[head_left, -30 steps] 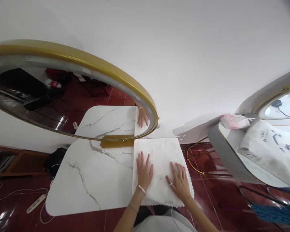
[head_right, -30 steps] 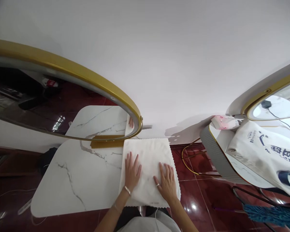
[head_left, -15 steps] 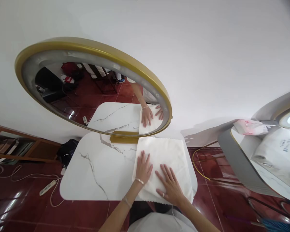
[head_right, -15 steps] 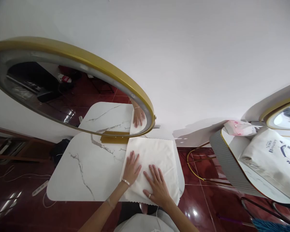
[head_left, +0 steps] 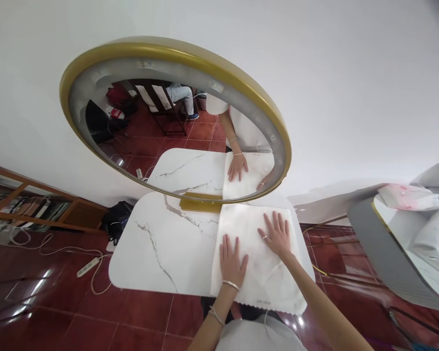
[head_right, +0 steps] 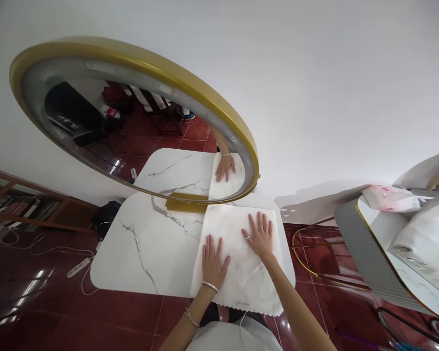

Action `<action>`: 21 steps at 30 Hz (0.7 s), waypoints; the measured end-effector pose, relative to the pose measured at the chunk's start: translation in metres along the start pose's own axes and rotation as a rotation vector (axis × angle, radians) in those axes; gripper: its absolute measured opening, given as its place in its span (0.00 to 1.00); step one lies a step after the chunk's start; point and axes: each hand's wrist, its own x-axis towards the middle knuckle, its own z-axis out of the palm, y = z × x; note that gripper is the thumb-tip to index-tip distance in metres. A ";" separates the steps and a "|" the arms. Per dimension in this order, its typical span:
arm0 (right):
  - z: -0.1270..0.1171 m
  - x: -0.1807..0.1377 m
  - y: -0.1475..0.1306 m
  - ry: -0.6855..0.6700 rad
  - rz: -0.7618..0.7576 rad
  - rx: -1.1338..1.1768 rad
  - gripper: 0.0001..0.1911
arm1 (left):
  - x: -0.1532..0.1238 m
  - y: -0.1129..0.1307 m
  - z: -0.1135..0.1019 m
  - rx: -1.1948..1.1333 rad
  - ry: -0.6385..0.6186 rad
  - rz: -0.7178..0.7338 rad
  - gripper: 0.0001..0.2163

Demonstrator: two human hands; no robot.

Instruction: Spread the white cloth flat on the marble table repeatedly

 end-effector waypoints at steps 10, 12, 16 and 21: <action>0.024 0.007 -0.109 -0.031 -0.130 0.031 0.37 | -0.024 -0.096 -0.027 0.126 0.025 -0.030 0.28; 0.026 0.010 -0.135 -0.023 -0.157 0.072 0.37 | -0.025 -0.117 -0.037 0.151 0.021 -0.030 0.28; 0.033 0.021 -0.176 -0.035 -0.209 0.100 0.36 | -0.024 -0.151 -0.048 0.163 0.027 -0.052 0.27; 0.049 0.041 -0.229 -0.074 -0.252 0.114 0.36 | -0.025 -0.194 -0.059 0.158 0.050 -0.097 0.27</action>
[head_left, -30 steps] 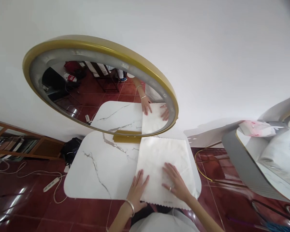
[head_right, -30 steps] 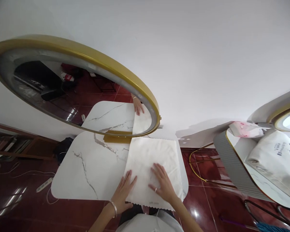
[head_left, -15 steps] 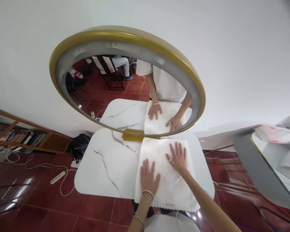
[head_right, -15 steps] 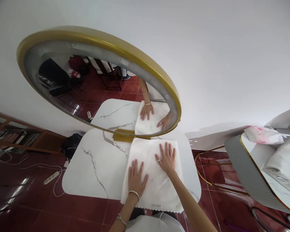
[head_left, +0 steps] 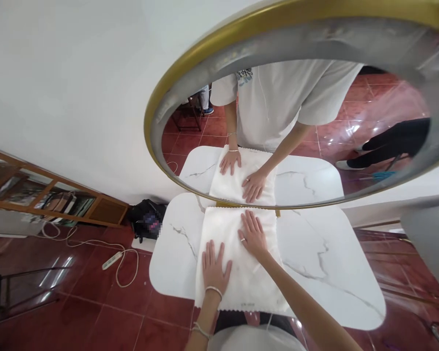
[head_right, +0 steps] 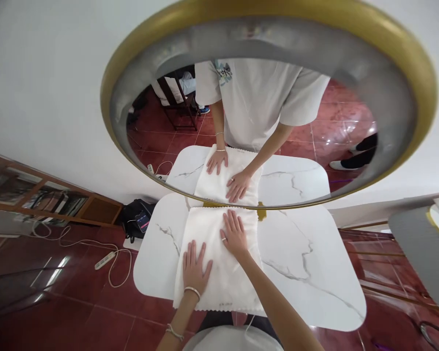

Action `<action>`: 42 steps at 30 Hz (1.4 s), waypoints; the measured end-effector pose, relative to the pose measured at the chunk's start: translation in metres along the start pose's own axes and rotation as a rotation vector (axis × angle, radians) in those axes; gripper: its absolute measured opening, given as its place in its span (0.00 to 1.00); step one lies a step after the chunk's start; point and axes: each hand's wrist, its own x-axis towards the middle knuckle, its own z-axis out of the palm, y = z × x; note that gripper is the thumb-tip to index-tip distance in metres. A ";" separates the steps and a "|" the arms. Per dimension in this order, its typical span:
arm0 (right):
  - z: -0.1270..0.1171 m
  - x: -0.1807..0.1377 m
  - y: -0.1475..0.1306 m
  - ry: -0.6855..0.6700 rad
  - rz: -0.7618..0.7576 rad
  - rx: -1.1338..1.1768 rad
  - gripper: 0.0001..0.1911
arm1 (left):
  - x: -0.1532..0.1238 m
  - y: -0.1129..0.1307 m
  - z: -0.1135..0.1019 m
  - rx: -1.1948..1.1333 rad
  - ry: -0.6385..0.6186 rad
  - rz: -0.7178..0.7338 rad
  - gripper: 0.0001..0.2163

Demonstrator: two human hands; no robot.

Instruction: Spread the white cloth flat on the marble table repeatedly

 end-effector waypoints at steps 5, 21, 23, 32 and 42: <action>0.022 0.030 -0.053 -0.042 -0.057 0.017 0.34 | 0.002 -0.058 -0.011 0.014 0.033 -0.056 0.27; 0.000 -0.033 0.017 0.171 0.248 -0.073 0.28 | -0.004 -0.010 -0.012 -0.145 -0.149 0.256 0.36; 0.006 -0.028 0.003 0.195 0.160 -0.023 0.28 | -0.004 -0.025 -0.015 -0.132 -0.130 0.240 0.35; 0.039 0.030 -0.093 0.072 -0.040 0.013 0.37 | -0.001 -0.116 -0.030 0.013 -0.028 0.134 0.32; 0.072 0.106 -0.118 0.064 -0.038 0.021 0.33 | 0.121 -0.118 -0.025 -0.117 0.078 -0.148 0.22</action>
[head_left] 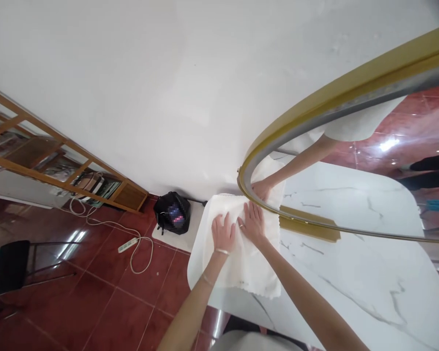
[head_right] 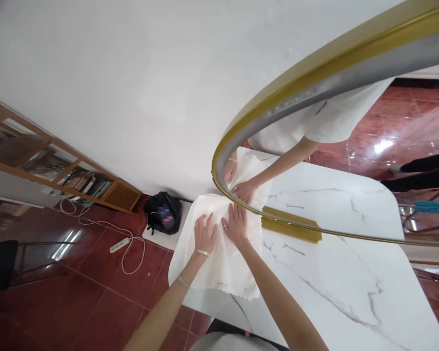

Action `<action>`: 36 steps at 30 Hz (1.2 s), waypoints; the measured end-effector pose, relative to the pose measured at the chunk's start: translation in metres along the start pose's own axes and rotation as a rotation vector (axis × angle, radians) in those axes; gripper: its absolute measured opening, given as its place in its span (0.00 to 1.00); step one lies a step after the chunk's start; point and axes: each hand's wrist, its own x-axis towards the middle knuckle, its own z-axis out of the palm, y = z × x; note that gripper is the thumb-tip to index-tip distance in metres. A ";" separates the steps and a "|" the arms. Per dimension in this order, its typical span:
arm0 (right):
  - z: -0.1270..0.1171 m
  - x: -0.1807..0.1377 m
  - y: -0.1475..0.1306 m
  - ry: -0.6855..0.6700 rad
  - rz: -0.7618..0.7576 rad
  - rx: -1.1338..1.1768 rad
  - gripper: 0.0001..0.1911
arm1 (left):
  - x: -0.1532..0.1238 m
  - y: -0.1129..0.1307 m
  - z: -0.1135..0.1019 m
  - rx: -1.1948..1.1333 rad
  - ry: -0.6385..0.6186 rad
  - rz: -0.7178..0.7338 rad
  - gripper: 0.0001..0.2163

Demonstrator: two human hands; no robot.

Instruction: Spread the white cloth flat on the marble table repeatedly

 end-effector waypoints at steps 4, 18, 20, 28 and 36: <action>0.001 -0.003 0.002 -0.022 0.020 -0.025 0.32 | 0.057 0.003 0.021 0.010 -0.041 0.088 0.26; 0.014 0.023 -0.036 -0.163 -0.063 0.063 0.25 | 0.071 -0.055 0.007 0.061 -0.114 -0.066 0.26; 0.003 -0.004 -0.051 -0.183 -0.120 0.090 0.25 | 0.039 -0.066 -0.001 0.052 -0.107 -0.107 0.25; -0.052 -0.132 -0.083 -0.326 -0.323 0.169 0.42 | -0.141 -0.085 -0.034 0.101 -0.042 -0.016 0.27; -0.044 -0.113 -0.066 -0.268 -0.270 0.143 0.36 | -0.110 -0.073 -0.025 0.113 -0.056 -0.019 0.28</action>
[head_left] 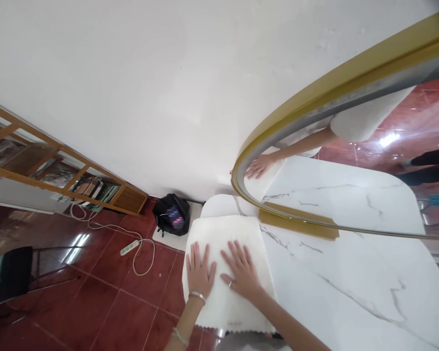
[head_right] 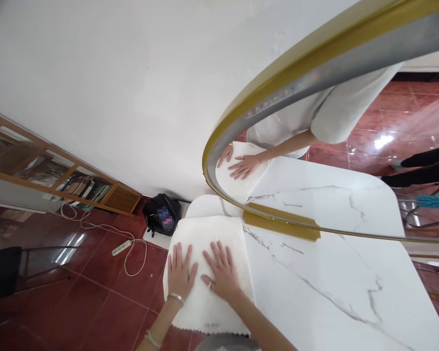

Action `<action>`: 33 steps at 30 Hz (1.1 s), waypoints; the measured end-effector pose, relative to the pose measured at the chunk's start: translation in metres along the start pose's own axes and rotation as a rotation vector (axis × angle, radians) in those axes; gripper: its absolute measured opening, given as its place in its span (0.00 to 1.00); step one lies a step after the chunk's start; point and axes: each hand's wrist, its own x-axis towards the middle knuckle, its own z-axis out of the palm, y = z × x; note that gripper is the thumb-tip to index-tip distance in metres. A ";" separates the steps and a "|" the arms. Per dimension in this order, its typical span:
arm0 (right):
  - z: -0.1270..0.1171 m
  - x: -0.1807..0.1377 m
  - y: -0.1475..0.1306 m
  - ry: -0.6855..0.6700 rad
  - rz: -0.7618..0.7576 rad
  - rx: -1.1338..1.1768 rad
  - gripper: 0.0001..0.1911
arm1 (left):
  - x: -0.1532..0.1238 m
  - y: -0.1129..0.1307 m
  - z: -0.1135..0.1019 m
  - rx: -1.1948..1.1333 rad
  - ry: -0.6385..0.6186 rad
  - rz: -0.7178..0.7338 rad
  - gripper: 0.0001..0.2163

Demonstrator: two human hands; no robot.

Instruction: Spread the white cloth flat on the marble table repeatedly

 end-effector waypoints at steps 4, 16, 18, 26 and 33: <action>-0.002 0.033 0.045 0.071 0.095 -0.052 0.33 | 0.067 0.025 0.008 -0.002 -0.036 0.074 0.26; 0.003 0.029 0.010 0.052 0.142 -0.003 0.44 | 0.078 0.019 0.006 0.001 0.000 0.091 0.24; 0.004 0.018 -0.004 0.011 0.066 0.032 0.46 | 0.050 0.006 0.003 0.008 0.026 0.041 0.24; -0.013 -0.042 0.009 -0.013 0.006 0.022 0.43 | -0.008 0.050 0.008 -0.022 0.053 -0.031 0.24; -0.047 -0.125 0.079 0.015 0.118 -0.122 0.39 | 0.001 0.145 0.019 -0.183 -0.068 0.029 0.25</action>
